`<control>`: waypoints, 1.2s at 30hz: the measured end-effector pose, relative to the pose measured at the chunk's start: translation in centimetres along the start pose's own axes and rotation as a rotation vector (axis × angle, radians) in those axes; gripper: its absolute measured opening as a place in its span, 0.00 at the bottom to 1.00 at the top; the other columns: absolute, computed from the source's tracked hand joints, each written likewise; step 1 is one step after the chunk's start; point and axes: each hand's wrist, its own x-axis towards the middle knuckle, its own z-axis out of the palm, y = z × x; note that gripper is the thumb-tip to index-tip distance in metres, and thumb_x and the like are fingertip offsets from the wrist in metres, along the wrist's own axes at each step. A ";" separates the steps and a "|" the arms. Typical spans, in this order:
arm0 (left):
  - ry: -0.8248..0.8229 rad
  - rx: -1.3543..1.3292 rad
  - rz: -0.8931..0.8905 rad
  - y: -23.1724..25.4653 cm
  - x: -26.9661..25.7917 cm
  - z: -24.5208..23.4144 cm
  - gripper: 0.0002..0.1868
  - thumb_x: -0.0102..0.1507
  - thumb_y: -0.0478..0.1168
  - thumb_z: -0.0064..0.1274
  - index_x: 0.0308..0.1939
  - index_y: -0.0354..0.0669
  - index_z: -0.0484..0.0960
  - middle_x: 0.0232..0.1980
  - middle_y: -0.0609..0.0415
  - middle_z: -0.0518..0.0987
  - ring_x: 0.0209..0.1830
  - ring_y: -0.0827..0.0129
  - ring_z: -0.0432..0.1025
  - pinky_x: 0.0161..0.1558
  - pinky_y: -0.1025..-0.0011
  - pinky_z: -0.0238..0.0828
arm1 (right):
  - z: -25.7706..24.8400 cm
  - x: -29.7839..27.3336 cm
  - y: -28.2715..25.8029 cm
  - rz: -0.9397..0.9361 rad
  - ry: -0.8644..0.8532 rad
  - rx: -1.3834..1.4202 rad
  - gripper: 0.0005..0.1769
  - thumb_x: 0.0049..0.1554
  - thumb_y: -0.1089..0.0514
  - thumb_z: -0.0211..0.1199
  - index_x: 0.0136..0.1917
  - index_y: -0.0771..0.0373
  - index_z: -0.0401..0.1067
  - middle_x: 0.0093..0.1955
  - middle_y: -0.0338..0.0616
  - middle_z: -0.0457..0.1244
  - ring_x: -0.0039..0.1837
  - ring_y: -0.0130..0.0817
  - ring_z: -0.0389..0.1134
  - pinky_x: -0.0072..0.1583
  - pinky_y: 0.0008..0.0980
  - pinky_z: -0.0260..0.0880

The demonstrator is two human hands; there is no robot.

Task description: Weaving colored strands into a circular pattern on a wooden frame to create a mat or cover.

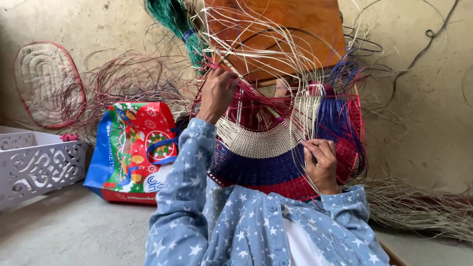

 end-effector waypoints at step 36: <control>-1.075 -0.207 -0.073 9.0 8.9 16.2 0.18 0.55 0.68 0.58 0.41 0.72 0.87 0.40 0.60 0.86 0.48 0.53 0.80 0.55 0.54 0.75 | -2.6 7.1 5.3 0.248 -0.135 -0.376 0.05 0.57 0.52 0.69 0.45 0.53 0.80 0.42 0.35 0.65 0.49 0.40 0.65 0.52 0.43 0.65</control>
